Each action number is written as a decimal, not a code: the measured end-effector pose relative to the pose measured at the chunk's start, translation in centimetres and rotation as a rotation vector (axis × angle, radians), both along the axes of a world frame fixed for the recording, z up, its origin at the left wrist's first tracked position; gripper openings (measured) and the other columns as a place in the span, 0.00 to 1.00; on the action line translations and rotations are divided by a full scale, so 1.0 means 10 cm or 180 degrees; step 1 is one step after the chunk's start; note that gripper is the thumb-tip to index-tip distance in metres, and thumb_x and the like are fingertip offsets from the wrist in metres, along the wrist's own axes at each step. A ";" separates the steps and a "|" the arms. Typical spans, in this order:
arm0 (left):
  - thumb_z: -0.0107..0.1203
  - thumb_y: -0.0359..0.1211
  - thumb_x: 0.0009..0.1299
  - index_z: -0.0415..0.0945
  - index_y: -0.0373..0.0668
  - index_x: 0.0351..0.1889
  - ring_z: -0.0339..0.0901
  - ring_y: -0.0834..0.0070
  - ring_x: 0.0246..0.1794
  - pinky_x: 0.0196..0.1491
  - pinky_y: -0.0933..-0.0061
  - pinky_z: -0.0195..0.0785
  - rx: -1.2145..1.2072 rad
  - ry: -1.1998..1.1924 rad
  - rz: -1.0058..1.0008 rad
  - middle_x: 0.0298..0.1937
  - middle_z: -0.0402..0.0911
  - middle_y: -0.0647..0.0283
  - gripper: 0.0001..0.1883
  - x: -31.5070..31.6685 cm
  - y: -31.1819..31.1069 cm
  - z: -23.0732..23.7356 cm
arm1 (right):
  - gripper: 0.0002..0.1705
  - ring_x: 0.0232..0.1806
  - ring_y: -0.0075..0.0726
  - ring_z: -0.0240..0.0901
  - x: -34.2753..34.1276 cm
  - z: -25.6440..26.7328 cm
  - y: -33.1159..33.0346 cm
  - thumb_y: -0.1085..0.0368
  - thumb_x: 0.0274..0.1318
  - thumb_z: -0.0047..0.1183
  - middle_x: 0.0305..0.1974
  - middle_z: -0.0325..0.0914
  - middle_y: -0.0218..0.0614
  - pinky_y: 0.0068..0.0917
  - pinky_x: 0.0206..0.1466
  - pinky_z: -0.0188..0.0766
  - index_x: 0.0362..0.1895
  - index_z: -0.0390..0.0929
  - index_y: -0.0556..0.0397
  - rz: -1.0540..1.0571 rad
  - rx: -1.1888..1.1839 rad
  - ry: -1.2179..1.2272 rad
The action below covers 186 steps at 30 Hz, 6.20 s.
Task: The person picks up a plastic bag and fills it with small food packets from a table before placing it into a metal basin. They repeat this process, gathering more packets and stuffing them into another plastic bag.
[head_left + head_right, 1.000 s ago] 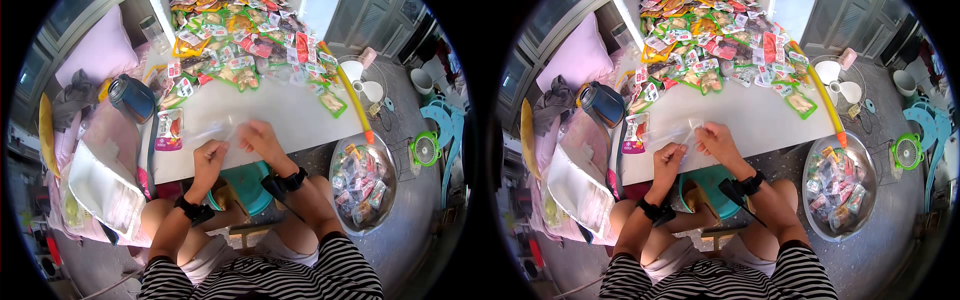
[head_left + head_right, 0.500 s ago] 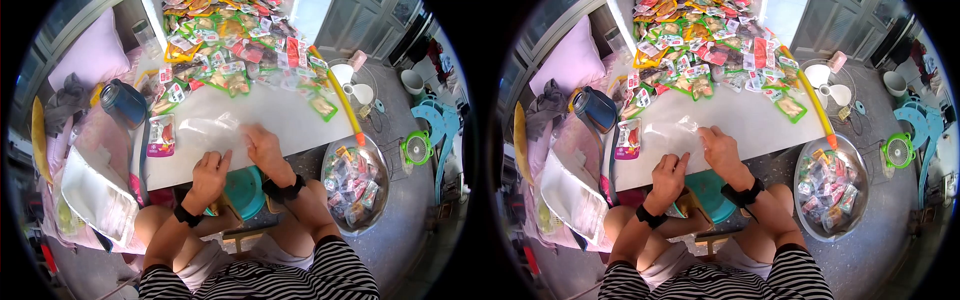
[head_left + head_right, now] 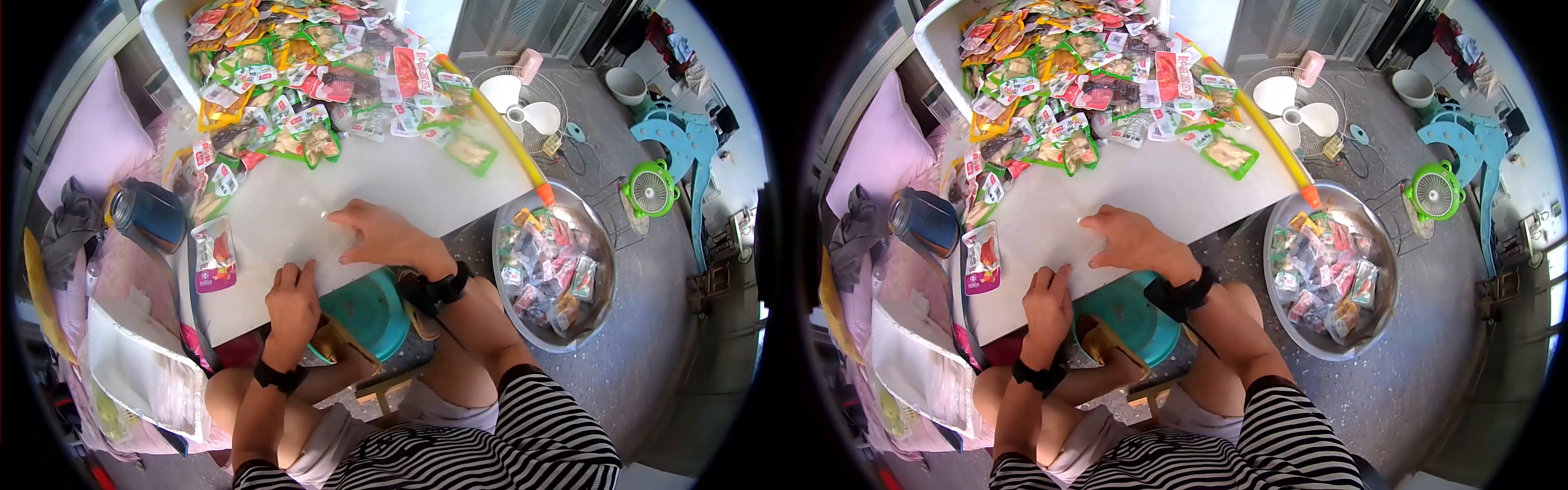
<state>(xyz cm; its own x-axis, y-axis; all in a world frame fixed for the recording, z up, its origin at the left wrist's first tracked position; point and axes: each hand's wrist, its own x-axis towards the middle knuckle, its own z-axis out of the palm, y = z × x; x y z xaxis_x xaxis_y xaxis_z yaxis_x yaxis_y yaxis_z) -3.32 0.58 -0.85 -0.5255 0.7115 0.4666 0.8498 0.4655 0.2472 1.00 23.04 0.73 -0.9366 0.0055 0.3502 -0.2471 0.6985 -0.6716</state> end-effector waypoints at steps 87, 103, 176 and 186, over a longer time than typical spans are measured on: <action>0.53 0.21 0.58 0.76 0.36 0.37 0.73 0.54 0.24 0.26 0.60 0.66 0.1267 -0.0690 0.0324 0.25 0.73 0.53 0.09 -0.05 0.03 -0.01 | 0.06 0.24 0.14 0.70 0.77 0.28 0.10 0.68 0.58 0.55 0.25 0.78 0.25 0.15 0.27 0.66 0.34 0.80 0.58 -0.1035 -0.3069 -0.0043; 0.53 0.19 0.52 0.77 0.34 0.44 0.73 0.62 0.29 0.27 0.64 0.68 0.0814 0.0170 -0.0400 0.27 0.69 0.59 0.19 0.15 0.02 0.11 | 0.08 0.31 0.20 0.75 0.46 -0.10 -0.49 0.67 0.59 0.52 0.31 0.79 0.30 0.18 0.26 0.70 0.40 0.78 0.58 -0.0616 -0.3718 0.0059; 0.55 0.29 0.58 0.71 0.40 0.27 0.76 0.55 0.29 0.30 0.56 0.70 -0.0098 -0.0335 0.0487 0.27 0.75 0.54 0.04 0.06 -0.23 0.00 | 0.45 0.58 0.53 0.66 0.11 -0.03 0.52 0.50 0.36 0.67 0.62 0.62 0.51 0.41 0.61 0.63 0.60 0.67 0.55 -0.1259 0.1595 -0.0016; 0.53 0.27 0.56 0.71 0.39 0.24 0.76 0.57 0.28 0.28 0.58 0.70 0.0232 -0.0220 0.0380 0.26 0.73 0.55 0.03 0.06 -0.24 0.04 | 0.30 0.27 0.25 0.76 0.39 0.05 0.48 0.62 0.39 0.68 0.31 0.79 0.36 0.19 0.25 0.71 0.48 0.75 0.63 -0.0951 -0.2032 -0.1181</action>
